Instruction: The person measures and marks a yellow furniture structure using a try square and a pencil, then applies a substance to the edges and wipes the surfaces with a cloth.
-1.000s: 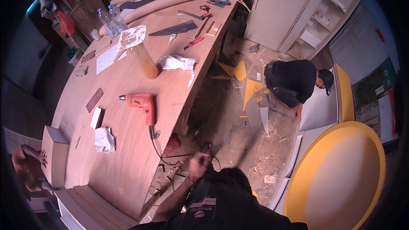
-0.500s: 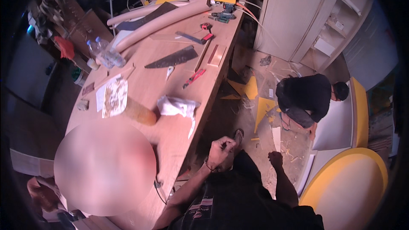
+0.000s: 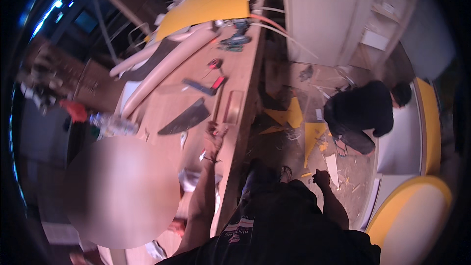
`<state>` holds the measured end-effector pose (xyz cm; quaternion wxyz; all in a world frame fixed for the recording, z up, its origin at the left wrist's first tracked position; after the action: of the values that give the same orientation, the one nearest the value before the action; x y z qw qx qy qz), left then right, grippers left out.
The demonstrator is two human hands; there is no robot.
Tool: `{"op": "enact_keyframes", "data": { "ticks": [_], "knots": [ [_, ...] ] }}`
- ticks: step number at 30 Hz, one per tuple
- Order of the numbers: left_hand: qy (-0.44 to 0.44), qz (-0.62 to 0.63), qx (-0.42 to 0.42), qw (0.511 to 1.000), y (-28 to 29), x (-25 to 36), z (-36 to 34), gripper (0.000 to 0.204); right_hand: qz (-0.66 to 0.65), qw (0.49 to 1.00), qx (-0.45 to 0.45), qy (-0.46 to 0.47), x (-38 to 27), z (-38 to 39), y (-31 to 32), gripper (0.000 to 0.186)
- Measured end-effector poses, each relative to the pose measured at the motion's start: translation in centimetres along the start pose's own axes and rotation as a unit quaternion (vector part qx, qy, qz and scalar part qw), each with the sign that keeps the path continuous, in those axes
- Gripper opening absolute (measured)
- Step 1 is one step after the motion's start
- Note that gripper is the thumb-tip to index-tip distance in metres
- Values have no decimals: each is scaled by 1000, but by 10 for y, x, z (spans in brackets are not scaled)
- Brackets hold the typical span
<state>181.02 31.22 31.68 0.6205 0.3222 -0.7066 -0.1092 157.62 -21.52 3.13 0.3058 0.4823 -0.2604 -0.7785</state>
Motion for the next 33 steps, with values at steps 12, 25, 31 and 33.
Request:
{"op": "enact_keyframes", "data": {
  "ticks": [12,25,31,33],
  "knots": [
    [-88,-102,-24,991,-93,-81,-226,67,-309,755,275,-508,88,275,-72,31],
    [-221,-205,104,948,-77,-35,-218,61,-275,649,203,-680,-124,450,-335,34],
    [-274,-121,118,947,-72,65,-171,55,-355,639,300,-613,-76,439,-293,43],
    [-297,-73,102,947,-74,106,-141,53,-304,626,269,-666,-56,457,-267,55]
  ]
}}
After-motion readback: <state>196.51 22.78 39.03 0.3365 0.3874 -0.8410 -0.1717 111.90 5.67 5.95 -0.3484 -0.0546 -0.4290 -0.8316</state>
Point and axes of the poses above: each hand's wrist, its own z-axis away from the middle knuckle, its own y-axis out of the back of the hand, x = y × z, the point moved 7 cm from there along -z, towards the middle knuckle, and after that the axes turned 3 degrees about -z, right-handed, at the moved point
